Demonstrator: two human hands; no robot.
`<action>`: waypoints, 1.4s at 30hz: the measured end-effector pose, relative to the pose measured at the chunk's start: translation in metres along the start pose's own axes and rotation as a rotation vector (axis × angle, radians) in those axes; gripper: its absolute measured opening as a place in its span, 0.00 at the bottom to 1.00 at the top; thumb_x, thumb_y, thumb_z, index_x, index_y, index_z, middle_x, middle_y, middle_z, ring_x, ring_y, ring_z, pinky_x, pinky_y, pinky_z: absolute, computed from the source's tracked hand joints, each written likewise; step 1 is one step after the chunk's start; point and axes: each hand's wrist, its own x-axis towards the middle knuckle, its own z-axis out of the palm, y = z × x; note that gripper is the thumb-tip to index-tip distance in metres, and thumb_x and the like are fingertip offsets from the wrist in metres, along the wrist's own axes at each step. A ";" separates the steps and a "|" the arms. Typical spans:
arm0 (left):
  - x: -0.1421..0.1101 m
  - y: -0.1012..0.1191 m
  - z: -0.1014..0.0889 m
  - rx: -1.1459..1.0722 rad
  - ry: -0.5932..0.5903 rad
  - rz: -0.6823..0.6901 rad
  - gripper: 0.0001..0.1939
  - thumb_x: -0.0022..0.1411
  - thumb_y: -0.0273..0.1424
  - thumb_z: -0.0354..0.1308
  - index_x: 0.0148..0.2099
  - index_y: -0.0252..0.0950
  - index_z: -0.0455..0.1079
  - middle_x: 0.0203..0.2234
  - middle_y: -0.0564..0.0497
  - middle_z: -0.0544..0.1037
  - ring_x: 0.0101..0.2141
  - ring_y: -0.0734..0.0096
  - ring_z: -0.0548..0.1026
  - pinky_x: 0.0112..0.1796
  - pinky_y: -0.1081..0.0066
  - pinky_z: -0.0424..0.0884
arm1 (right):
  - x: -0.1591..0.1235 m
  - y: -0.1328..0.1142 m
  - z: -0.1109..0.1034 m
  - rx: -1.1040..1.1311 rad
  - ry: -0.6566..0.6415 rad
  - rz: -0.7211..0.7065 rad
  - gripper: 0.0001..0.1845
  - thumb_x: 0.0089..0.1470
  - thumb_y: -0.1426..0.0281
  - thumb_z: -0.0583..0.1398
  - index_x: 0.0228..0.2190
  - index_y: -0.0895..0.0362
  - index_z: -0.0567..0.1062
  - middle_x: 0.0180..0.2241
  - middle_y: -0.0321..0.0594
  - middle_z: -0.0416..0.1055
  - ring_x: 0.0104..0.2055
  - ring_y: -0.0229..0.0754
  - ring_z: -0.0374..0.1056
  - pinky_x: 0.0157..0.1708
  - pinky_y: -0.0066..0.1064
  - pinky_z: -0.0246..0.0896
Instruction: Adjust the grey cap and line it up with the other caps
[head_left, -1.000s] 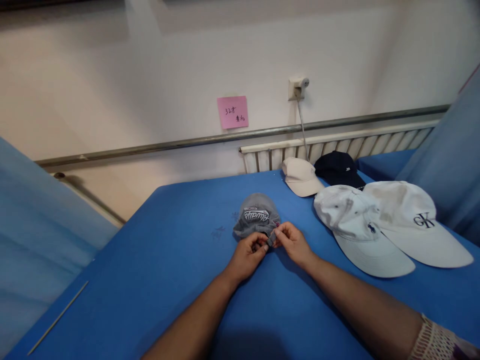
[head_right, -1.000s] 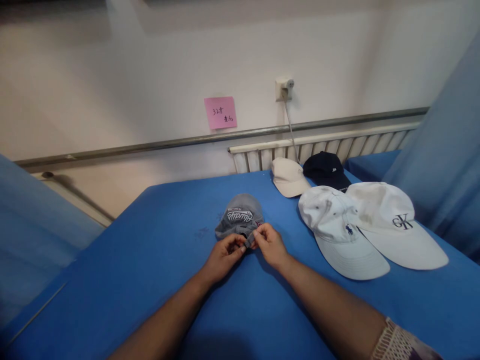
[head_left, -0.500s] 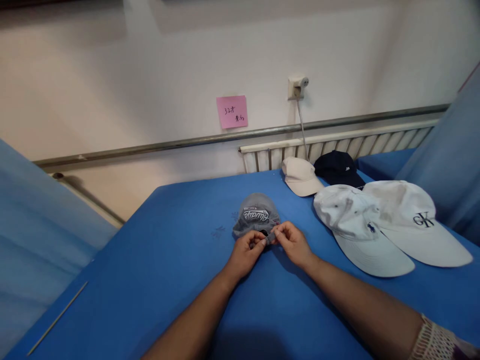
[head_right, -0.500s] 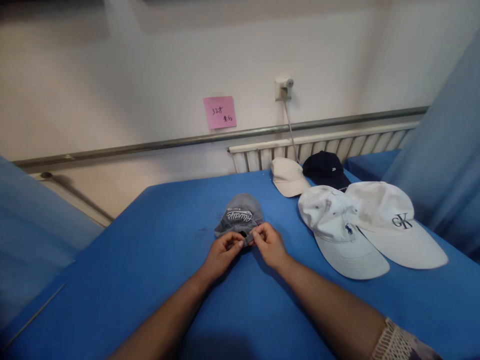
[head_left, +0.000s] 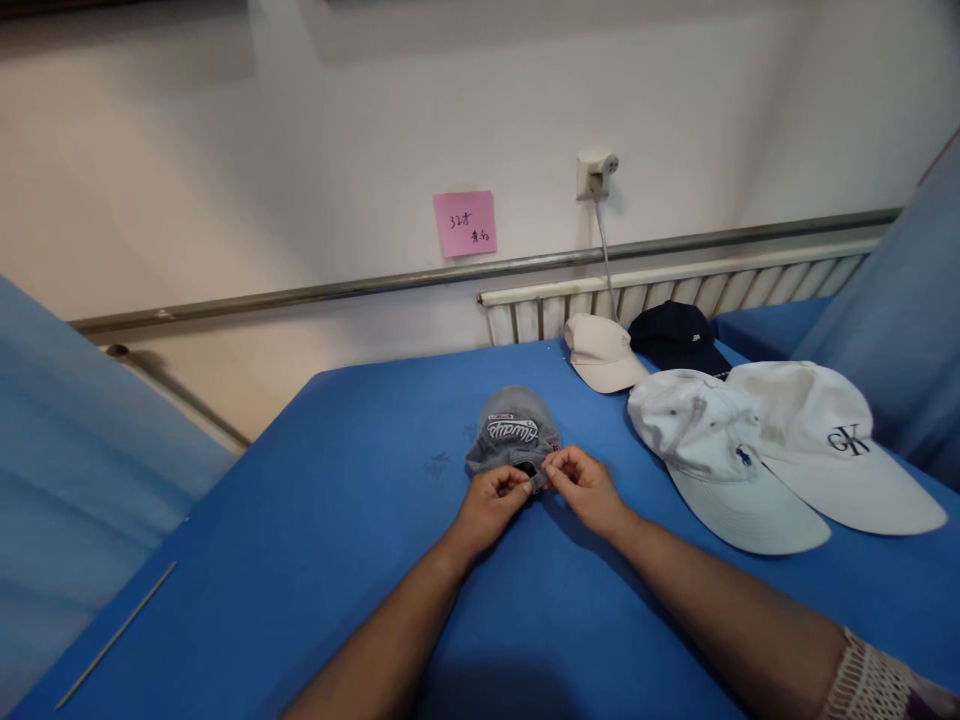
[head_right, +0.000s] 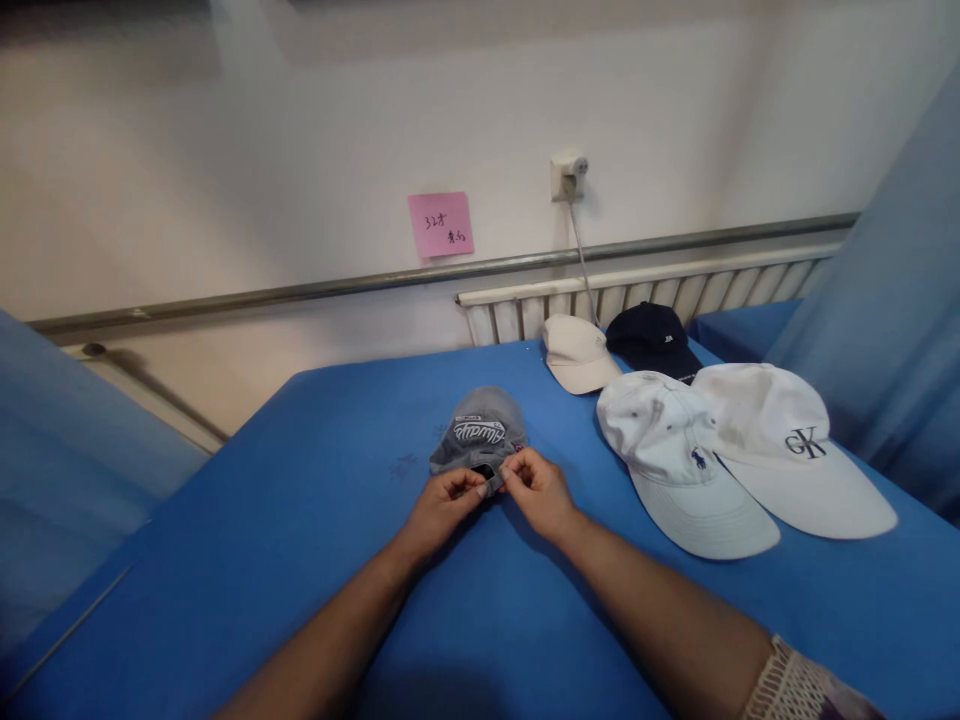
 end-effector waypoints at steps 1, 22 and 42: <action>0.000 0.001 0.000 -0.017 0.001 -0.009 0.11 0.53 0.37 0.60 0.30 0.31 0.71 0.22 0.54 0.69 0.23 0.77 0.62 0.27 0.74 0.57 | 0.000 -0.002 0.000 -0.005 0.002 -0.001 0.11 0.52 0.61 0.61 0.26 0.55 0.67 0.32 0.40 0.73 0.29 0.38 0.68 0.33 0.32 0.64; 0.001 -0.004 -0.002 -0.152 0.019 -0.050 0.14 0.52 0.40 0.62 0.29 0.32 0.69 0.17 0.57 0.64 0.19 0.79 0.59 0.21 0.75 0.53 | 0.001 -0.009 -0.010 -0.275 -0.178 -0.169 0.08 0.43 0.78 0.56 0.21 0.55 0.62 0.40 0.42 0.70 0.39 0.41 0.68 0.42 0.35 0.63; -0.011 0.007 -0.001 0.347 -0.078 0.309 0.11 0.60 0.36 0.57 0.36 0.35 0.76 0.29 0.48 0.75 0.29 0.71 0.70 0.31 0.72 0.64 | -0.001 -0.006 -0.010 -0.340 -0.064 0.068 0.13 0.50 0.63 0.61 0.38 0.54 0.70 0.22 0.30 0.66 0.24 0.37 0.62 0.26 0.28 0.56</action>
